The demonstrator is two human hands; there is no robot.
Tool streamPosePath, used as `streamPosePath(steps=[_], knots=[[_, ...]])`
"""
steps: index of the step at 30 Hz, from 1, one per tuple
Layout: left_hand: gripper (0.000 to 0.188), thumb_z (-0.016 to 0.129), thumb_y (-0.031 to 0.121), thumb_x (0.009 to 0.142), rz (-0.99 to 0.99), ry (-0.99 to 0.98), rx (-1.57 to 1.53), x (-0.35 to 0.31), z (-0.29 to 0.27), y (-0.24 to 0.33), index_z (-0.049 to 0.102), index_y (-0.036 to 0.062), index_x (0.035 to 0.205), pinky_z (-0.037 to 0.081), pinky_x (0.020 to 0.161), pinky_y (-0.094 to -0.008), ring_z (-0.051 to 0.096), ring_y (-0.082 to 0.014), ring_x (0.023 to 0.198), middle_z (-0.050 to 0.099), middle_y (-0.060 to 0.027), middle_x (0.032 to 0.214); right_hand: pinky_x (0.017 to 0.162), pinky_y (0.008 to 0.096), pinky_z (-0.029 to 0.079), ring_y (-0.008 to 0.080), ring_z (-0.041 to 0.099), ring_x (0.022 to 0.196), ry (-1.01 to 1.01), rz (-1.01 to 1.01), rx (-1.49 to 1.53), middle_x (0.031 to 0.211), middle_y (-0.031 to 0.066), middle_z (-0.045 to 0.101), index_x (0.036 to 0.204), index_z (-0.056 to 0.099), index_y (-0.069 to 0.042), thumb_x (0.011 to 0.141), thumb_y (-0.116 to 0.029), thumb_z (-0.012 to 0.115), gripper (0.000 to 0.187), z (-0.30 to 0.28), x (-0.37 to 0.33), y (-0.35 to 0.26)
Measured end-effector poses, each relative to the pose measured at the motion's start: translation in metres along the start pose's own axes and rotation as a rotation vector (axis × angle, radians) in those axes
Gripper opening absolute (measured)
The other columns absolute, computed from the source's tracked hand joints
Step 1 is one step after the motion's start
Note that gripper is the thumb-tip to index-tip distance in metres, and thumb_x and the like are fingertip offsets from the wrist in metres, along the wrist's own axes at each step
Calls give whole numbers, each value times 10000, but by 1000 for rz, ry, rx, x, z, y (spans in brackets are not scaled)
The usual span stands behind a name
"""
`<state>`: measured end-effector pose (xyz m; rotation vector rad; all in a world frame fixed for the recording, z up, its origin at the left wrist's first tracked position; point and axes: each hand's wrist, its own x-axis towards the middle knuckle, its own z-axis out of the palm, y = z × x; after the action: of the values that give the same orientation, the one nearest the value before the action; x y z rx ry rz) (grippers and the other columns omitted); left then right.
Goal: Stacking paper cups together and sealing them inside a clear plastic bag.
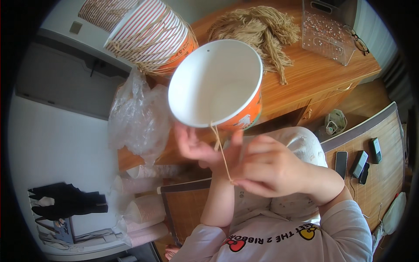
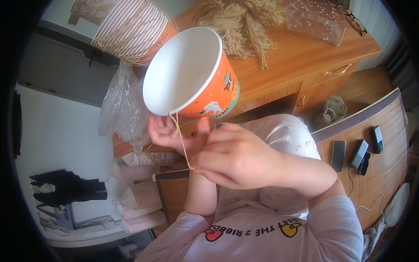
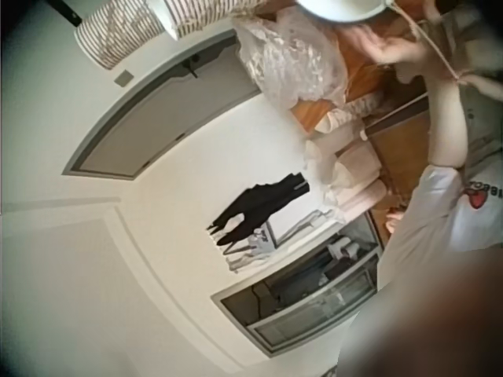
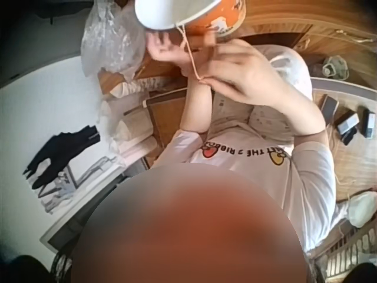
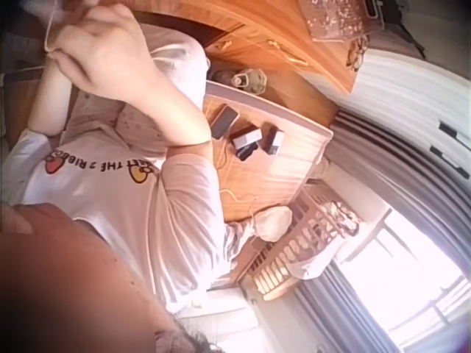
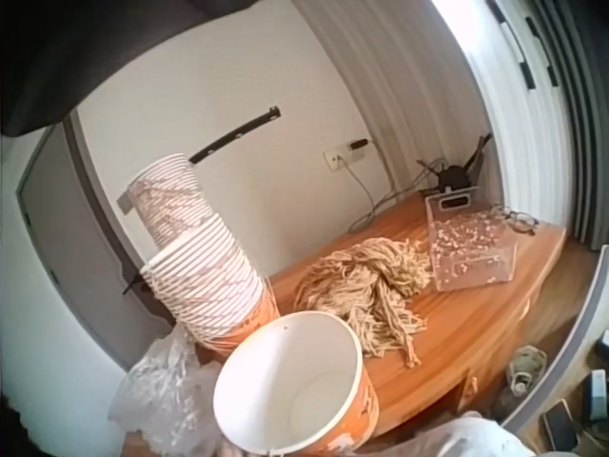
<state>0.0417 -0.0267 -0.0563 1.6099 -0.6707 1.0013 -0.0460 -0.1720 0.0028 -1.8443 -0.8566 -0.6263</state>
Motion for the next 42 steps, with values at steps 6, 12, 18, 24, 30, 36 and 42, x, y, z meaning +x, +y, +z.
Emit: streamPosePath(steps=[6,12,18,24,30,36,42], knots=[[1131,852,168,706,72,117,-229,20,36,12,73,99,1524,421,1073,-478,443,-388,1298,284,-271,1478,742,317,434,174,598,773,-92,-60,104,832,-9,642,964,719,-128,839,-130,714,125,0,-4,-18],[1070,830,162,727,24,123,-231,37,-5,14,107,91,1512,423,1070,-474,451,-376,1290,312,-259,1458,629,326,452,198,645,699,13,-63,869,907,52,714,1043,681,-23,871,-36,698,173,-34,-5,-37],[997,803,154,751,-54,119,-196,37,-84,25,147,82,1498,425,1067,-468,461,-362,1280,344,-244,1435,633,308,437,184,590,692,221,17,203,942,46,731,1000,694,-47,820,-9,710,184,-61,-6,-32],[924,777,145,776,-149,118,-143,4,-108,56,187,73,1483,428,1063,-463,470,-347,1270,377,-228,1412,600,306,442,174,563,657,240,-67,153,931,4,727,988,687,-81,777,-97,797,238,-38,4,-7],[853,751,137,800,-263,136,-101,1,-84,47,227,63,1469,430,1060,-457,480,-333,1261,410,-213,1389,642,251,504,122,640,727,158,4,388,922,60,717,1019,659,-26,852,-68,742,191,-24,-1,2],[782,724,129,825,-359,144,-60,7,-103,43,267,54,1455,433,1056,-452,490,-318,1251,443,-198,1366,650,217,535,101,656,787,299,296,897,922,90,677,1029,593,14,940,-27,628,104,-16,-5,-13],[208,583,122,923,69,168,118,10,-120,33,514,32,1098,447,729,-338,536,-197,800,579,-102,954,637,241,552,136,683,752,485,327,598,926,109,689,1011,591,21,919,-16,650,115,-15,-1,-23]])
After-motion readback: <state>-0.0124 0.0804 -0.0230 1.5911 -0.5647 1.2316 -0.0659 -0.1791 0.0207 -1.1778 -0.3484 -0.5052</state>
